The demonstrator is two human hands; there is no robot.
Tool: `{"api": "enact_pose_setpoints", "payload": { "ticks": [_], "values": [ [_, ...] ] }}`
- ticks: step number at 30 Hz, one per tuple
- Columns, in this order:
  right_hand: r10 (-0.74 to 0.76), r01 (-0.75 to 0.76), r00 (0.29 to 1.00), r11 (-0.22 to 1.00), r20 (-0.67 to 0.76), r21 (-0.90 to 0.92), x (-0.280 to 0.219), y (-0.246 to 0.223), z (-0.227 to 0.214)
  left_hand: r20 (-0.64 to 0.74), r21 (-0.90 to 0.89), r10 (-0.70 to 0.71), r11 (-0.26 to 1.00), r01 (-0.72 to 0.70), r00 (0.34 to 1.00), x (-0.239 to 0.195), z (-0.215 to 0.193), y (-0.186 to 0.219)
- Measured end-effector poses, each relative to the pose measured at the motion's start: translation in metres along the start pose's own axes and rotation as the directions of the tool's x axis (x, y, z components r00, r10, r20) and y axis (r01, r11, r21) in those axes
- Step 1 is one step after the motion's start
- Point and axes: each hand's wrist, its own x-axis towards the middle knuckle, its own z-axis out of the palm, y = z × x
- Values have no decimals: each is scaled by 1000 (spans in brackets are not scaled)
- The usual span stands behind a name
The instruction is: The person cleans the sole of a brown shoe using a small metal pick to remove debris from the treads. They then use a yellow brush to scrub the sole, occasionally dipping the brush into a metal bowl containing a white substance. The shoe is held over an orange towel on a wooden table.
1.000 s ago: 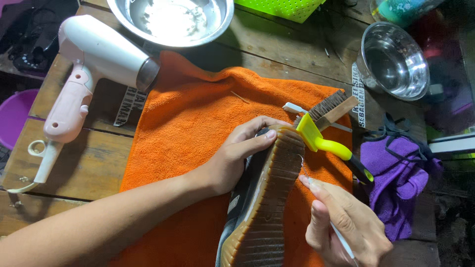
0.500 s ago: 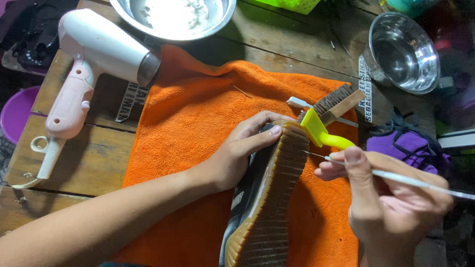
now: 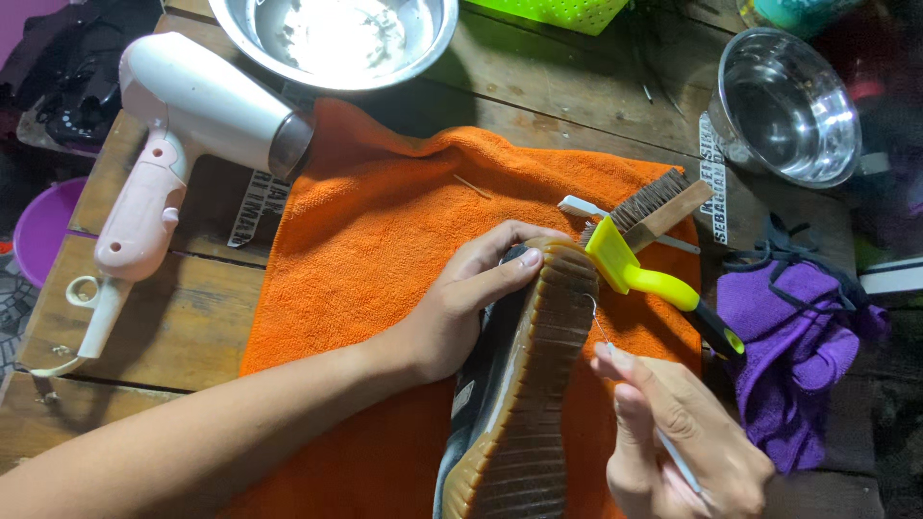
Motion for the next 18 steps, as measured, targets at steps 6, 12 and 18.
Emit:
{"api": "enact_pose_setpoints", "payload": {
  "ticks": [6,12,18],
  "values": [
    [301,-262,943,934,-141,241,-6,10,11,10,-25,-5,1000,5,1000,0,-2,5],
    [559,-332,807,698,-193,635,-49,52,20,-10,-34,-15,999,15,1000,1,-3,-3],
    [617,-386,768,658,-170,647,-50,50,22,-8,-88,-34,996,33,999,1,-1,0]
  ]
}}
